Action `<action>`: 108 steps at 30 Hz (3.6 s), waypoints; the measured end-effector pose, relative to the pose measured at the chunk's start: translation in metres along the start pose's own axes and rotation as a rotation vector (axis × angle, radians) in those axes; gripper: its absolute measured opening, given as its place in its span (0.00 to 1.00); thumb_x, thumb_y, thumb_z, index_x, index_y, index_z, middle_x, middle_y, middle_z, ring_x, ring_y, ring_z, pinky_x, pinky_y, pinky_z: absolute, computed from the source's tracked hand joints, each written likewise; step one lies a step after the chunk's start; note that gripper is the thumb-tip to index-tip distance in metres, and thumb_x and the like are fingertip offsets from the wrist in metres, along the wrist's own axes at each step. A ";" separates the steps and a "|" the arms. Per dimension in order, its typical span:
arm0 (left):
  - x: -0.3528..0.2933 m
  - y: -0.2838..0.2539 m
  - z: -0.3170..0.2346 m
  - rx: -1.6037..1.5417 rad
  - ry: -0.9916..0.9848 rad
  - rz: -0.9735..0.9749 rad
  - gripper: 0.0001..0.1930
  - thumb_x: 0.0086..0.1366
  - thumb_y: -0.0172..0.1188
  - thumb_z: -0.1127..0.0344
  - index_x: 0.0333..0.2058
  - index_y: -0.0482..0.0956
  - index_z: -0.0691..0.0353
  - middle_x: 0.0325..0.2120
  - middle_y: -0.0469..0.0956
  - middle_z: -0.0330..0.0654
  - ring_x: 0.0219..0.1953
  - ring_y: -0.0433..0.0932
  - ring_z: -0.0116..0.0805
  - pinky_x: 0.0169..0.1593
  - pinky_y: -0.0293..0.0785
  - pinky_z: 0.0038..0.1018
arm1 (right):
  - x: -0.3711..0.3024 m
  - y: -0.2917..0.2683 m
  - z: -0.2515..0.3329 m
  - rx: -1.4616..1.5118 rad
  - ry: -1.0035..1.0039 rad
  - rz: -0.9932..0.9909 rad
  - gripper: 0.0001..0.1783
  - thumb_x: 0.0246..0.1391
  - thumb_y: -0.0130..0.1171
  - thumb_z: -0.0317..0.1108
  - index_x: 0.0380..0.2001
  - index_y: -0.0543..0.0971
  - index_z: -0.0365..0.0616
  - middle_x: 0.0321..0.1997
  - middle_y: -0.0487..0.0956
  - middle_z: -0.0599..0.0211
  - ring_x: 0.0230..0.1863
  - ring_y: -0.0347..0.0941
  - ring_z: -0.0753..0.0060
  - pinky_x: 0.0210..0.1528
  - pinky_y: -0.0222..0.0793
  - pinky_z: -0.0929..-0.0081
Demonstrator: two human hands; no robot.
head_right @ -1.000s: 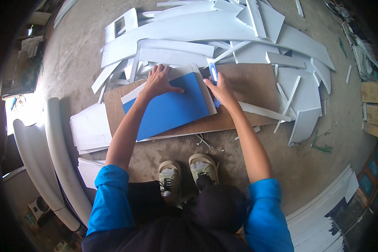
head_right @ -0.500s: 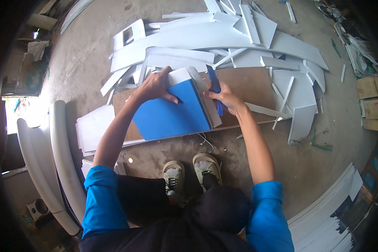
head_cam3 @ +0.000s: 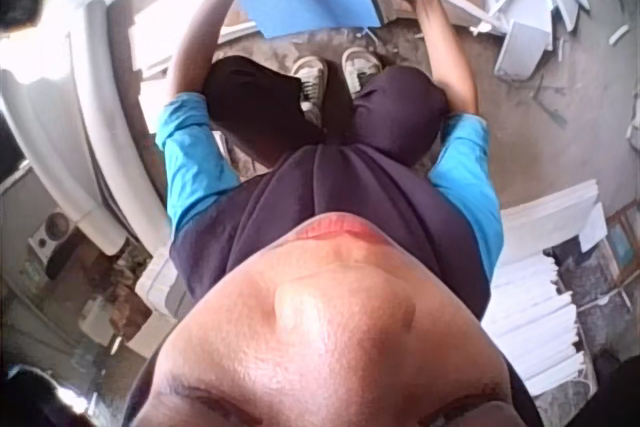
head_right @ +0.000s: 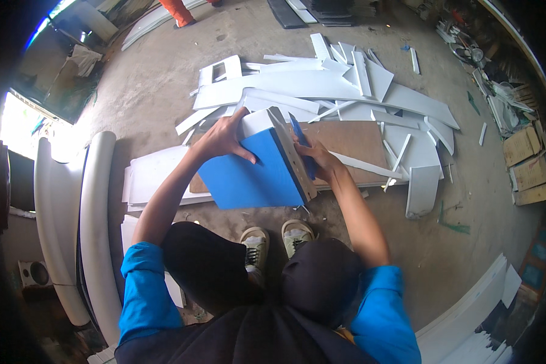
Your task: The person sits on the floor and uses a utility knife to cut white foam sheets. They use a blue rectangular template to guide the cuts, repeatedly scoring the foam along the template's edges and snapping off the excess material. The person handles the foam sheets and the template, stacking the cut pieces aside.
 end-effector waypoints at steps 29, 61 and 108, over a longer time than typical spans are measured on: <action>-0.006 0.077 0.058 0.637 -0.283 0.050 0.41 0.36 0.66 0.41 0.46 0.63 0.58 0.34 0.70 0.43 0.38 0.73 0.40 0.38 0.73 0.33 | -0.010 -0.003 -0.009 -1.279 -0.318 -0.512 0.15 0.58 0.41 0.33 0.45 0.59 0.33 0.30 0.73 0.38 0.32 0.71 0.37 0.31 0.66 0.51; -0.002 0.076 0.055 0.638 -0.285 0.015 0.40 0.34 0.67 0.41 0.44 0.65 0.57 0.31 0.70 0.42 0.35 0.75 0.40 0.35 0.74 0.32 | 0.004 0.022 0.003 -1.410 -0.111 -0.520 0.14 0.56 0.39 0.27 0.40 0.59 0.25 0.28 0.74 0.35 0.31 0.73 0.40 0.29 0.72 0.56; 0.023 0.066 0.055 0.448 -0.133 -0.082 0.15 0.57 0.55 0.55 0.38 0.69 0.58 0.29 0.75 0.43 0.32 0.76 0.42 0.32 0.73 0.35 | 0.015 0.017 0.001 -1.452 -0.028 -0.579 0.18 0.59 0.37 0.37 0.41 0.62 0.28 0.25 0.75 0.39 0.29 0.74 0.41 0.28 0.71 0.54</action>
Point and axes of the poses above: each hand's wrist, its own x-axis towards the middle knuckle, its own y-axis out of the palm, z = x × y, the point moved 6 cm from there along x, towards the middle knuckle
